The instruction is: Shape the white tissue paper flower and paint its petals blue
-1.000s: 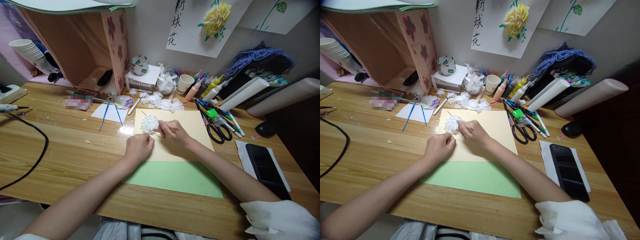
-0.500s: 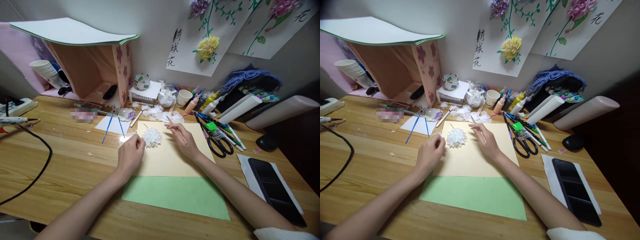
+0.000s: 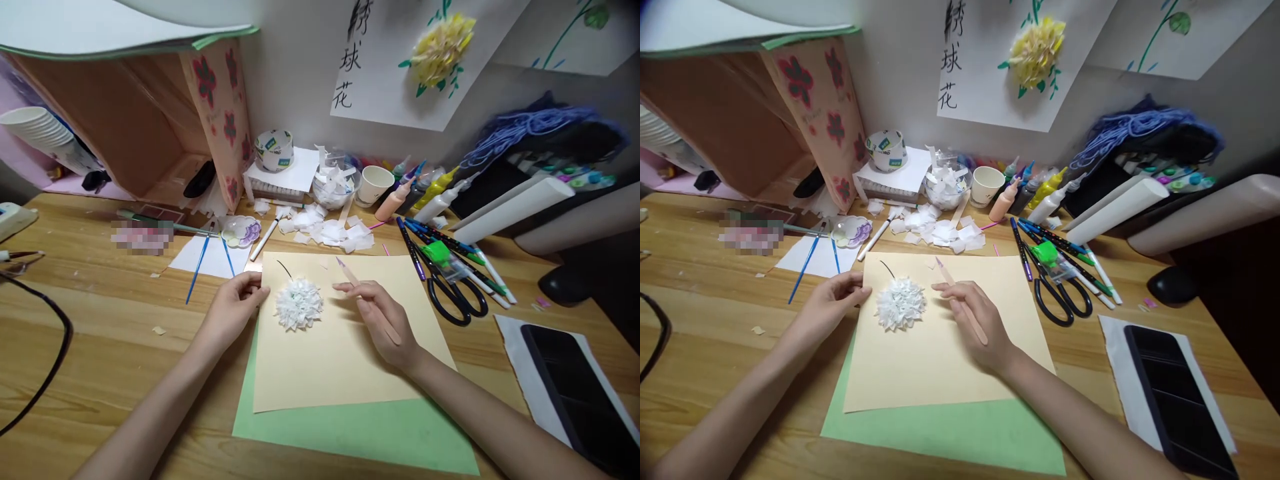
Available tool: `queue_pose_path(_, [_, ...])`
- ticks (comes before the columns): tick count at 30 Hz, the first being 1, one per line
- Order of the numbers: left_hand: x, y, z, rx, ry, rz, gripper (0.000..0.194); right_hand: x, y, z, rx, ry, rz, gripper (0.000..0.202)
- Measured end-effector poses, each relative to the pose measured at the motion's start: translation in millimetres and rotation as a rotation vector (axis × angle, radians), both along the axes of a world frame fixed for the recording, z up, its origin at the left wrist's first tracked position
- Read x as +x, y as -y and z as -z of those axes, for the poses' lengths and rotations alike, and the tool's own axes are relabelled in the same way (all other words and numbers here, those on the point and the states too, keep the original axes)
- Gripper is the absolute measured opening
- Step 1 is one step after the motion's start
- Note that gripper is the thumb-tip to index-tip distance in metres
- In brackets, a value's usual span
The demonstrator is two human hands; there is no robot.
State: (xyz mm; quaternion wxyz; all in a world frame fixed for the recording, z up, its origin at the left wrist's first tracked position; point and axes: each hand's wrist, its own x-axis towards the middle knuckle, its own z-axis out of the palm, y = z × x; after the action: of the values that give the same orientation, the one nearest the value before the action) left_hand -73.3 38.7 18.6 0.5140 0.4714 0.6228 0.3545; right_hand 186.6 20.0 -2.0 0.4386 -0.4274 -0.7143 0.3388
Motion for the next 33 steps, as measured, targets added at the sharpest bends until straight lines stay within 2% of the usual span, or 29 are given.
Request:
queue_pose_path(4, [-1.5,-2.7,-5.5,-0.033,0.005,-0.028,0.021,5.4,0.9,-2.0,0.238,0.081,-0.138,0.027])
queue_pose_path(8, [-1.2,-5.1,-6.5,-0.068,-0.014,-0.026,0.019,8.6,-1.1,-1.8,0.320,0.138,-0.239,0.033])
queue_pose_path(11, [-1.2,-5.5,-7.2,-0.094,-0.051,-0.023,0.019,7.3,-3.0,-0.4,0.299,0.229,-0.243,0.037])
queue_pose_path(14, [-1.6,-4.8,-7.2,-0.105,-0.073,-0.035,0.021,4.9,-4.3,0.1,0.270,0.304,-0.182,0.034])
queue_pose_path(17, [-1.2,-3.5,-6.4,-0.112,-0.052,-0.020,0.021,3.8,-5.5,-0.4,0.262,0.328,-0.127,0.031])
queue_pose_path(22, [1.5,-1.3,-3.9,-0.076,-0.109,0.016,0.021,5.7,-5.2,-0.1,0.260,0.340,-0.142,0.030])
queue_pose_path(24, [2.4,-0.1,-2.2,-0.037,-0.186,0.046,0.022,7.0,-2.9,0.9,0.223,0.310,-0.117,0.030])
queue_pose_path(27, [2.8,1.5,0.3,0.012,-0.310,0.079,0.021,8.1,-1.6,-1.2,0.101,0.146,-0.017,0.028])
queue_pose_path(29, [2.4,2.5,1.3,0.033,-0.353,0.097,0.020,7.2,-6.9,-6.8,0.012,0.061,0.095,0.026])
queue_pose_path(31, [2.1,3.3,1.8,0.044,-0.374,0.125,0.020,4.5,-18.5,-14.0,-0.032,0.081,0.159,0.019])
queue_pose_path(33, [1.9,3.9,1.9,0.051,-0.393,0.153,0.021,0.2,-34.1,-18.9,-0.012,0.215,0.079,0.006])
